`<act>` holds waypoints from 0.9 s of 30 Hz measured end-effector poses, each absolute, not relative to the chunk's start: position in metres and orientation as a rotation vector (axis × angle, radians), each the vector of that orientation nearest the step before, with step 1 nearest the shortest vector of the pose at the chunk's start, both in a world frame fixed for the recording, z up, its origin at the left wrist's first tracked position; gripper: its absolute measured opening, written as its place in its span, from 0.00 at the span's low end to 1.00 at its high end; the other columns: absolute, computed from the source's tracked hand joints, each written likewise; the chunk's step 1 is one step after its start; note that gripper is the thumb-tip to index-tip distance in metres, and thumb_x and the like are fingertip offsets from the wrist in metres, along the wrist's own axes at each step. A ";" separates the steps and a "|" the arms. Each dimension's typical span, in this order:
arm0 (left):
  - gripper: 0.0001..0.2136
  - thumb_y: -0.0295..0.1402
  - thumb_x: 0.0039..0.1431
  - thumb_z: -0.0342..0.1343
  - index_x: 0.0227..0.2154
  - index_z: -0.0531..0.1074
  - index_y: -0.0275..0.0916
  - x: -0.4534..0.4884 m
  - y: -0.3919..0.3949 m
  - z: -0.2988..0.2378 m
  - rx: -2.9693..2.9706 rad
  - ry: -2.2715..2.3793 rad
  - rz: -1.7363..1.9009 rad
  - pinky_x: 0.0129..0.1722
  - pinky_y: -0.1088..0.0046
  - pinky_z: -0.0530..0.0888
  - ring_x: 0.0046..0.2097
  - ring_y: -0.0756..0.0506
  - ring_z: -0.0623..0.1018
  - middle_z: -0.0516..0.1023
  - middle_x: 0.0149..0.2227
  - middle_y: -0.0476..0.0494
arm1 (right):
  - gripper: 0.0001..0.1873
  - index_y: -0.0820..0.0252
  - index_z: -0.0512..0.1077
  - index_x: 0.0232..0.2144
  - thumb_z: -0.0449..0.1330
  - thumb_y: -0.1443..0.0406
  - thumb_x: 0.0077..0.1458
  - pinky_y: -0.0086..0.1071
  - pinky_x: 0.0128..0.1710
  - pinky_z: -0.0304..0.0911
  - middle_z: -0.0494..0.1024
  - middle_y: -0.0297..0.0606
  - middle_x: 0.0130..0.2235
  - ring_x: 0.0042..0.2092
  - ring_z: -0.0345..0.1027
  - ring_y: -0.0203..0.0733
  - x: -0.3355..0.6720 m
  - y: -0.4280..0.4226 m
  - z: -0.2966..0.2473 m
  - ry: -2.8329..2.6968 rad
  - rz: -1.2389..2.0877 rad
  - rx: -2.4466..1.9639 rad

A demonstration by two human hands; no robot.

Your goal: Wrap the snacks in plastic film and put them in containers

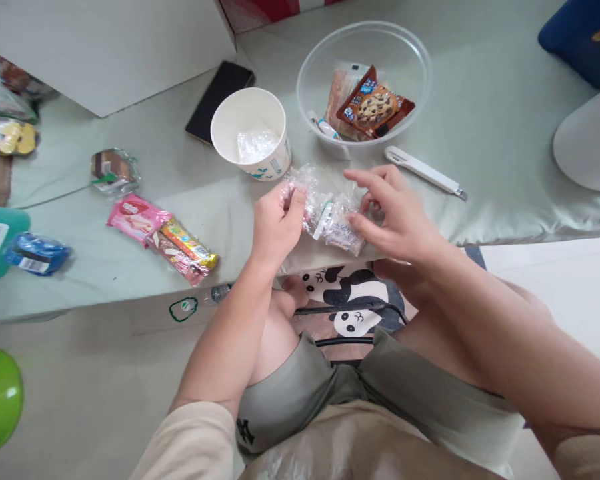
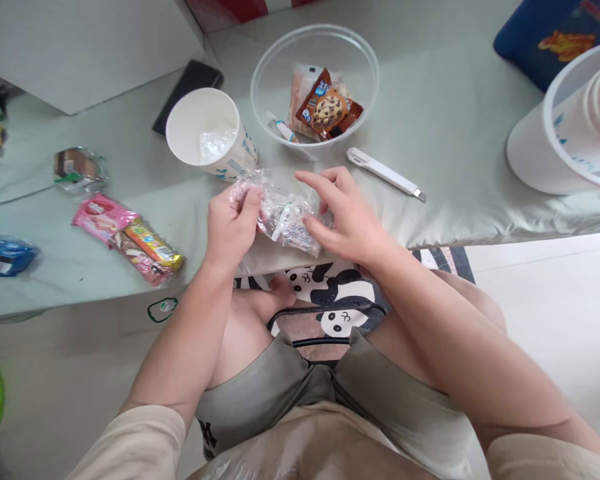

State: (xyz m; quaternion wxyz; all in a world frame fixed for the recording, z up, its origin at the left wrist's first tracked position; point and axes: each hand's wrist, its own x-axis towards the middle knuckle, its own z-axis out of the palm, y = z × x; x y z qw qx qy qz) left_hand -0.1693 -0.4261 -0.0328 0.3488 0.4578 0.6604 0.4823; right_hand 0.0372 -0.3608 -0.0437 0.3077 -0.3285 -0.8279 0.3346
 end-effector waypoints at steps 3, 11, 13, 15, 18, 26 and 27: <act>0.18 0.49 0.65 0.60 0.25 0.71 0.43 -0.168 -0.427 -0.031 1.178 1.626 1.233 0.29 0.69 0.66 0.24 0.50 0.68 0.69 0.21 0.51 | 0.16 0.53 0.78 0.46 0.62 0.64 0.55 0.39 0.35 0.71 0.80 0.38 0.41 0.30 0.68 0.38 0.034 -0.359 -0.041 -2.182 0.954 -0.844; 0.20 0.51 0.65 0.58 0.24 0.67 0.43 -0.172 -0.425 -0.033 1.186 1.663 1.258 0.23 0.72 0.64 0.21 0.52 0.65 0.65 0.19 0.53 | 0.03 0.51 0.69 0.34 0.58 0.66 0.58 0.45 0.44 0.71 0.79 0.37 0.37 0.40 0.74 0.47 0.035 -0.359 -0.040 -2.020 0.870 -0.920; 0.18 0.48 0.66 0.58 0.24 0.68 0.42 -0.173 -0.425 -0.035 1.177 1.691 1.279 0.23 0.72 0.64 0.21 0.52 0.64 0.65 0.19 0.54 | 0.03 0.50 0.66 0.36 0.56 0.65 0.60 0.49 0.53 0.69 0.80 0.39 0.48 0.51 0.74 0.49 0.037 -0.357 -0.041 -1.917 0.847 -0.931; 0.14 0.43 0.66 0.58 0.26 0.71 0.42 -0.175 -0.425 -0.035 1.154 1.728 1.299 0.24 0.72 0.64 0.20 0.52 0.65 0.66 0.19 0.54 | 0.03 0.49 0.64 0.37 0.54 0.65 0.62 0.50 0.58 0.67 0.79 0.38 0.54 0.57 0.73 0.48 0.039 -0.354 -0.045 -1.749 0.946 -0.920; 0.05 0.36 0.65 0.58 0.34 0.75 0.42 -0.178 -0.427 -0.035 1.097 1.754 1.309 0.24 0.73 0.64 0.20 0.52 0.67 0.68 0.20 0.55 | 0.04 0.48 0.63 0.36 0.56 0.62 0.62 0.48 0.52 0.70 0.81 0.35 0.42 0.51 0.76 0.48 0.042 -0.346 -0.055 -1.439 1.135 -0.857; 0.19 0.22 0.57 0.54 0.50 0.71 0.44 -0.191 -0.434 -0.037 1.130 1.982 1.047 0.28 0.70 0.70 0.20 0.49 0.72 0.68 0.17 0.59 | 0.14 0.50 0.73 0.44 0.62 0.55 0.56 0.48 0.46 0.70 0.74 0.35 0.35 0.40 0.72 0.48 0.057 -0.346 -0.049 -1.978 0.831 -1.201; 0.20 0.21 0.56 0.53 0.50 0.71 0.44 -0.194 -0.435 -0.037 1.140 2.019 1.003 0.29 0.69 0.71 0.21 0.49 0.73 0.68 0.16 0.59 | 0.14 0.51 0.74 0.44 0.63 0.56 0.55 0.49 0.48 0.70 0.74 0.36 0.35 0.41 0.72 0.48 0.059 -0.347 -0.046 -2.069 0.765 -1.226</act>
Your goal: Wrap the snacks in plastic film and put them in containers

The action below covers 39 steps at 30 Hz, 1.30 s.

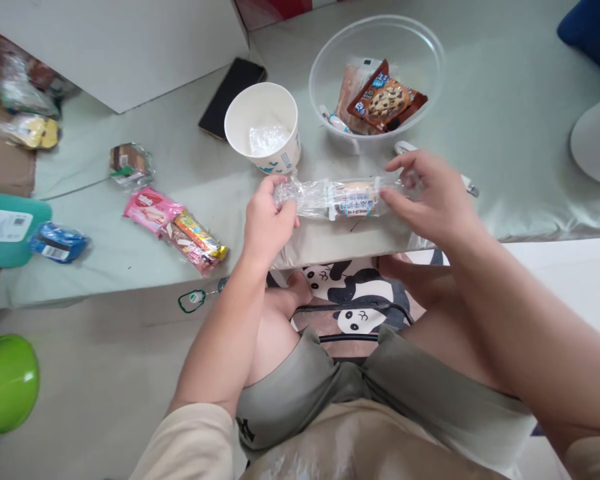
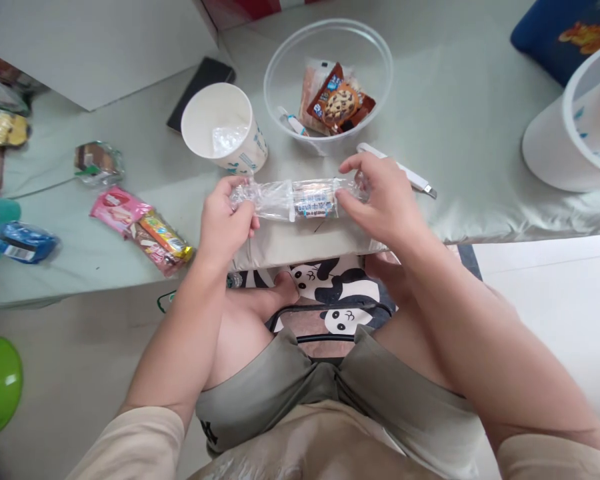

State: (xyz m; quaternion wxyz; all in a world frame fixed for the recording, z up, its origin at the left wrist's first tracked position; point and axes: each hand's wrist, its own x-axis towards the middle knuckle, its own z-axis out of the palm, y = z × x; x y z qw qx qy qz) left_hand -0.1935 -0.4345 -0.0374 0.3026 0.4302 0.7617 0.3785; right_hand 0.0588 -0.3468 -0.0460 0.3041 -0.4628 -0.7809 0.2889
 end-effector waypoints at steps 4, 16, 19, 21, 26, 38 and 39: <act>0.18 0.22 0.54 0.55 0.46 0.71 0.43 -0.202 -0.438 -0.037 1.215 2.162 0.814 0.29 0.67 0.69 0.21 0.46 0.72 0.67 0.16 0.59 | 0.13 0.51 0.76 0.43 0.62 0.62 0.54 0.53 0.51 0.69 0.78 0.37 0.36 0.43 0.73 0.51 0.065 -0.344 -0.042 -2.136 0.592 -1.322; 0.05 0.36 0.61 0.61 0.36 0.73 0.42 -0.194 -0.425 -0.040 1.976 1.902 1.168 0.51 0.63 0.74 0.46 0.43 0.78 0.77 0.41 0.43 | 0.17 0.52 0.76 0.47 0.57 0.65 0.56 0.52 0.55 0.62 0.82 0.41 0.47 0.55 0.73 0.56 0.051 -0.366 -0.033 -2.368 0.182 -1.052; 0.14 0.39 0.69 0.53 0.27 0.69 0.42 -0.193 -0.418 -0.043 1.779 1.856 1.251 0.35 0.70 0.72 0.31 0.49 0.73 0.72 0.27 0.50 | 0.09 0.49 0.77 0.36 0.56 0.63 0.61 0.50 0.52 0.62 0.81 0.38 0.38 0.48 0.75 0.52 0.048 -0.367 -0.032 -2.393 0.166 -1.130; 0.16 0.41 0.70 0.52 0.26 0.69 0.42 -0.192 -0.417 -0.041 1.723 1.829 1.342 0.31 0.71 0.70 0.28 0.50 0.71 0.70 0.24 0.51 | 0.09 0.49 0.76 0.32 0.56 0.62 0.62 0.51 0.51 0.61 0.81 0.38 0.36 0.45 0.75 0.51 0.049 -0.367 -0.029 -2.361 0.131 -1.144; 0.14 0.39 0.70 0.50 0.27 0.70 0.43 -0.186 -0.431 -0.025 1.998 1.647 1.650 0.33 0.70 0.73 0.31 0.50 0.77 0.77 0.28 0.50 | 0.09 0.53 0.68 0.25 0.55 0.61 0.58 0.53 0.58 0.55 0.79 0.33 0.28 0.40 0.77 0.47 0.054 -0.375 -0.022 -2.172 -0.043 -0.960; 0.16 0.22 0.57 0.56 0.18 0.59 0.41 -0.202 -0.471 -0.006 2.193 1.253 1.074 0.18 0.73 0.56 0.18 0.54 0.61 0.62 0.15 0.56 | 0.20 0.55 0.65 0.16 0.52 0.57 0.58 0.36 0.27 0.47 0.61 0.34 0.17 0.23 0.48 0.37 0.074 -0.382 0.012 -2.482 0.537 -1.858; 0.17 0.22 0.56 0.55 0.17 0.56 0.40 -0.204 -0.472 -0.006 2.184 1.220 0.986 0.18 0.72 0.55 0.18 0.55 0.59 0.59 0.15 0.56 | 0.18 0.55 0.67 0.17 0.53 0.57 0.57 0.36 0.27 0.47 0.62 0.34 0.17 0.23 0.48 0.38 0.074 -0.380 0.014 -2.470 0.564 -1.955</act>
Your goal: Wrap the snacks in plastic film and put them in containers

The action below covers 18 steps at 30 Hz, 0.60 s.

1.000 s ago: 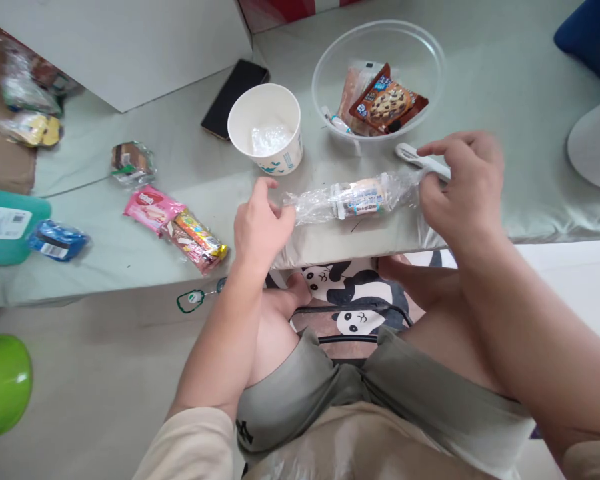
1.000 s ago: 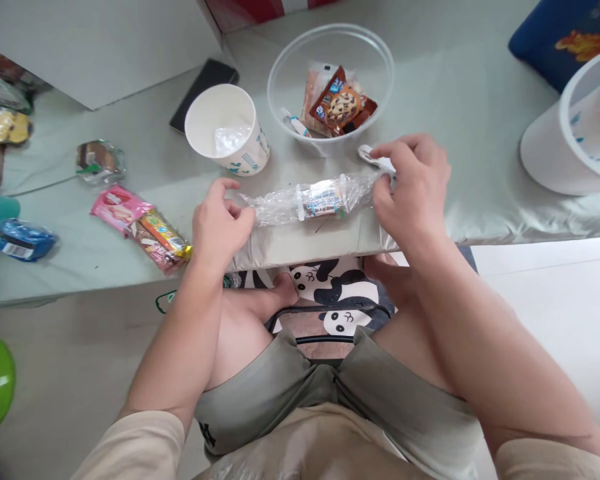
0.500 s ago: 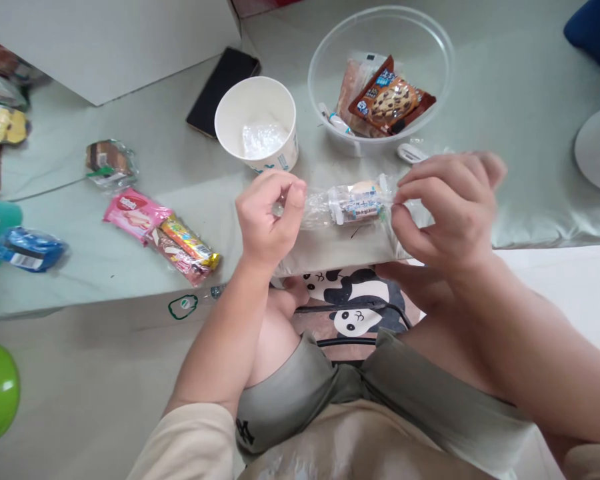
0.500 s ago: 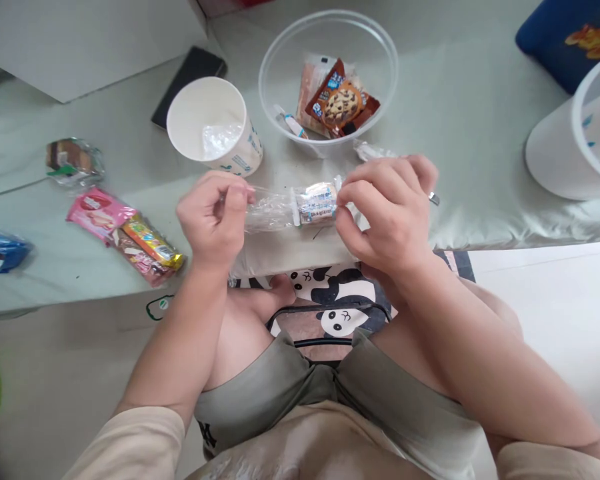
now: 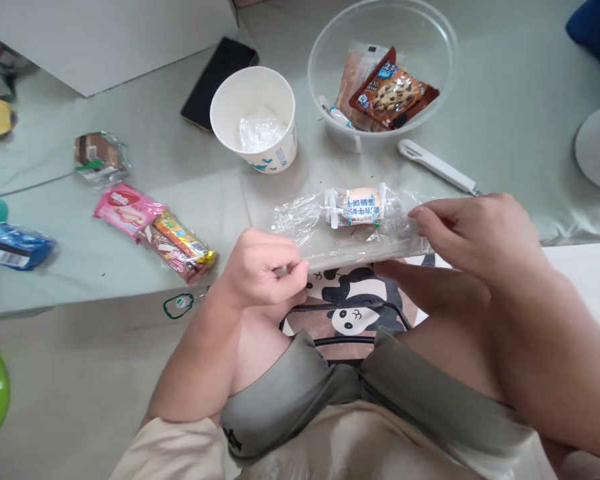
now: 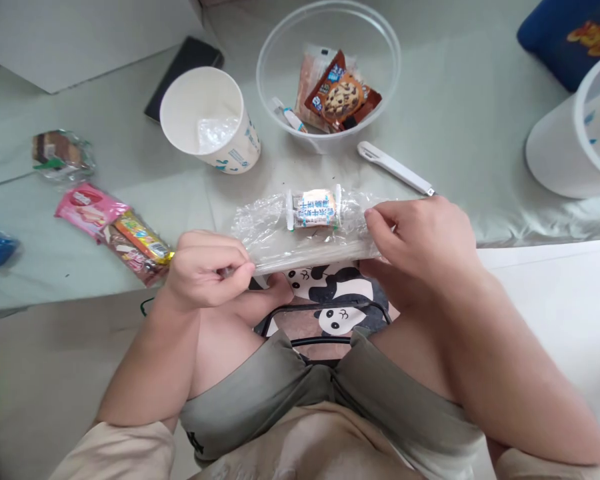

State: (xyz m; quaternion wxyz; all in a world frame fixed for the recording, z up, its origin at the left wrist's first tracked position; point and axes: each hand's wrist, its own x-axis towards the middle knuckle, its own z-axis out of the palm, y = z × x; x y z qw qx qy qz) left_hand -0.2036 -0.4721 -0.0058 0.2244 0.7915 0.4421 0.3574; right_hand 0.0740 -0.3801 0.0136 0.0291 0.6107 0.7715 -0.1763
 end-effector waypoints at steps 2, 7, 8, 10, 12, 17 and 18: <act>0.21 0.21 0.55 0.54 0.15 0.50 0.40 -0.206 -0.473 -0.005 2.154 1.161 0.781 0.19 0.70 0.53 0.19 0.54 0.54 0.52 0.15 0.56 | 0.13 0.53 0.74 0.22 0.55 0.59 0.55 0.36 0.26 0.48 0.65 0.34 0.18 0.23 0.51 0.39 0.075 -0.376 0.013 2.305 -0.518 1.948; 0.20 0.26 0.49 0.60 0.11 0.55 0.40 -0.212 -0.471 -0.003 1.921 1.254 0.185 0.20 0.70 0.53 0.18 0.54 0.55 0.53 0.13 0.56 | 0.09 0.49 0.82 0.31 0.60 0.59 0.52 0.38 0.26 0.51 0.73 0.36 0.19 0.23 0.62 0.46 0.084 -0.372 -0.001 2.449 -0.227 2.200; 0.20 0.30 0.49 0.62 0.11 0.57 0.40 -0.214 -0.470 -0.003 1.887 1.294 0.155 0.20 0.70 0.53 0.17 0.54 0.55 0.54 0.12 0.56 | 0.09 0.49 0.82 0.32 0.60 0.59 0.53 0.39 0.26 0.53 0.75 0.36 0.20 0.23 0.64 0.47 0.087 -0.372 -0.004 2.540 -0.156 2.226; 0.23 0.37 0.54 0.62 0.11 0.58 0.41 -0.215 -0.465 -0.003 1.881 1.372 0.333 0.19 0.70 0.53 0.17 0.54 0.55 0.55 0.12 0.56 | 0.10 0.48 0.80 0.36 0.58 0.60 0.57 0.43 0.29 0.60 0.78 0.37 0.25 0.26 0.69 0.49 0.090 -0.372 -0.008 2.797 -0.060 2.179; 0.22 0.41 0.58 0.61 0.14 0.59 0.41 -0.214 -0.459 -0.005 1.961 1.467 0.759 0.20 0.71 0.58 0.18 0.53 0.59 0.59 0.14 0.55 | 0.11 0.49 0.78 0.40 0.57 0.63 0.58 0.47 0.36 0.66 0.80 0.39 0.30 0.32 0.74 0.51 0.090 -0.374 -0.010 3.116 -0.013 1.987; 0.17 0.34 0.51 0.66 0.46 0.76 0.41 -0.198 -0.444 -0.021 2.229 1.630 0.826 0.54 0.58 0.75 0.53 0.38 0.78 0.81 0.51 0.39 | 0.21 0.47 0.74 0.53 0.62 0.64 0.56 0.56 0.54 0.64 0.78 0.43 0.55 0.58 0.70 0.62 0.079 -0.377 -0.019 3.277 -0.273 1.332; 0.17 0.31 0.53 0.63 0.47 0.76 0.41 -0.196 -0.442 -0.025 2.213 1.649 0.732 0.55 0.58 0.75 0.55 0.38 0.78 0.80 0.54 0.38 | 0.23 0.46 0.73 0.54 0.62 0.64 0.56 0.57 0.55 0.63 0.77 0.43 0.57 0.61 0.67 0.63 0.077 -0.375 -0.023 3.234 -0.316 1.302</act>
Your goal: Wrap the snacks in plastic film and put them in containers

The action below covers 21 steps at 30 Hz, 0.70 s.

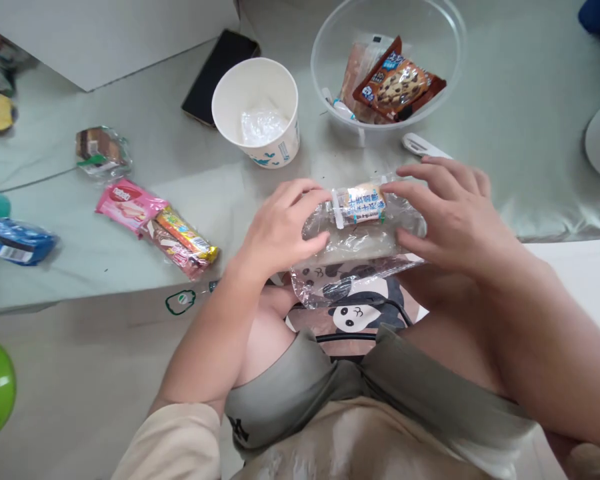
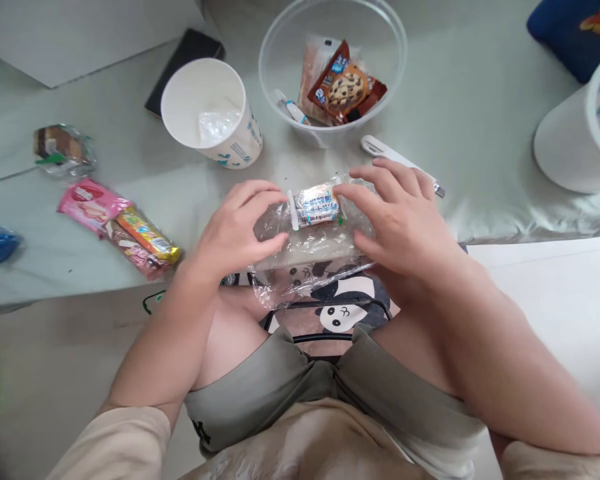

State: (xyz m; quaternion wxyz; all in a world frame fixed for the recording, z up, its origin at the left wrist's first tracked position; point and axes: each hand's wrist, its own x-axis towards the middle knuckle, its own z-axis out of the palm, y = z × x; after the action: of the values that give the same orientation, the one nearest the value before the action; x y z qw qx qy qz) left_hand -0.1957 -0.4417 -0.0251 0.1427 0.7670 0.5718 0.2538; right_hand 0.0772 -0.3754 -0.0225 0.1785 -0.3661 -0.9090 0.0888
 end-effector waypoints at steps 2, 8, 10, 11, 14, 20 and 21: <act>0.11 0.26 0.57 0.56 0.42 0.78 0.41 -0.195 -0.437 -0.033 2.130 1.720 0.712 0.50 0.63 0.77 0.50 0.41 0.81 0.83 0.48 0.41 | 0.21 0.46 0.74 0.52 0.60 0.66 0.57 0.57 0.56 0.63 0.78 0.42 0.57 0.62 0.68 0.62 0.075 -0.370 -0.029 -2.557 0.269 -1.080; 0.05 0.27 0.58 0.55 0.31 0.75 0.41 -0.201 -0.426 -0.041 1.742 1.933 1.159 0.35 0.71 0.75 0.32 0.49 0.78 0.81 0.31 0.49 | 0.10 0.55 0.77 0.34 0.55 0.67 0.59 0.49 0.49 0.69 0.85 0.42 0.42 0.47 0.79 0.54 0.075 -0.353 -0.034 -2.223 0.197 -1.240; 0.03 0.28 0.59 0.56 0.31 0.74 0.42 -0.202 -0.423 -0.040 1.654 1.959 1.230 0.32 0.72 0.74 0.30 0.49 0.77 0.80 0.30 0.50 | 0.10 0.54 0.76 0.35 0.55 0.68 0.58 0.48 0.50 0.69 0.85 0.41 0.40 0.47 0.79 0.53 0.073 -0.353 -0.032 -2.172 0.161 -1.193; 0.03 0.29 0.60 0.56 0.31 0.73 0.42 -0.202 -0.422 -0.039 1.626 1.975 1.254 0.32 0.72 0.73 0.30 0.49 0.77 0.79 0.29 0.50 | 0.10 0.54 0.76 0.38 0.55 0.68 0.57 0.49 0.51 0.68 0.84 0.41 0.42 0.48 0.78 0.53 0.072 -0.354 -0.031 -2.187 0.166 -1.140; 0.04 0.33 0.63 0.56 0.32 0.72 0.43 -0.208 -0.418 -0.042 1.583 2.007 1.287 0.33 0.70 0.74 0.32 0.48 0.78 0.79 0.31 0.49 | 0.19 0.51 0.74 0.49 0.59 0.65 0.54 0.53 0.55 0.66 0.80 0.43 0.55 0.57 0.74 0.58 0.071 -0.356 -0.033 -2.342 0.228 -1.003; 0.09 0.42 0.68 0.53 0.35 0.71 0.45 -0.230 -0.414 -0.060 1.487 1.995 1.244 0.27 0.71 0.72 0.28 0.49 0.76 0.78 0.29 0.49 | 0.26 0.51 0.75 0.55 0.58 0.65 0.53 0.51 0.50 0.68 0.80 0.43 0.57 0.56 0.74 0.59 0.077 -0.345 -0.046 -2.429 0.273 -1.199; 0.10 0.43 0.68 0.53 0.35 0.71 0.45 -0.233 -0.414 -0.062 1.471 1.998 1.245 0.25 0.71 0.70 0.26 0.50 0.74 0.78 0.28 0.49 | 0.23 0.51 0.77 0.51 0.58 0.65 0.53 0.49 0.47 0.69 0.82 0.43 0.53 0.52 0.76 0.57 0.078 -0.342 -0.047 -2.402 0.284 -1.235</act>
State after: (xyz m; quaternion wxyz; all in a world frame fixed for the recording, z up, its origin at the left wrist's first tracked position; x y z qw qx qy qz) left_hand -0.2325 -0.4144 -0.0618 0.1818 0.5212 0.7077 0.4410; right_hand 0.0778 -0.3419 -0.0473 0.2115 -0.4444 -0.8645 0.1023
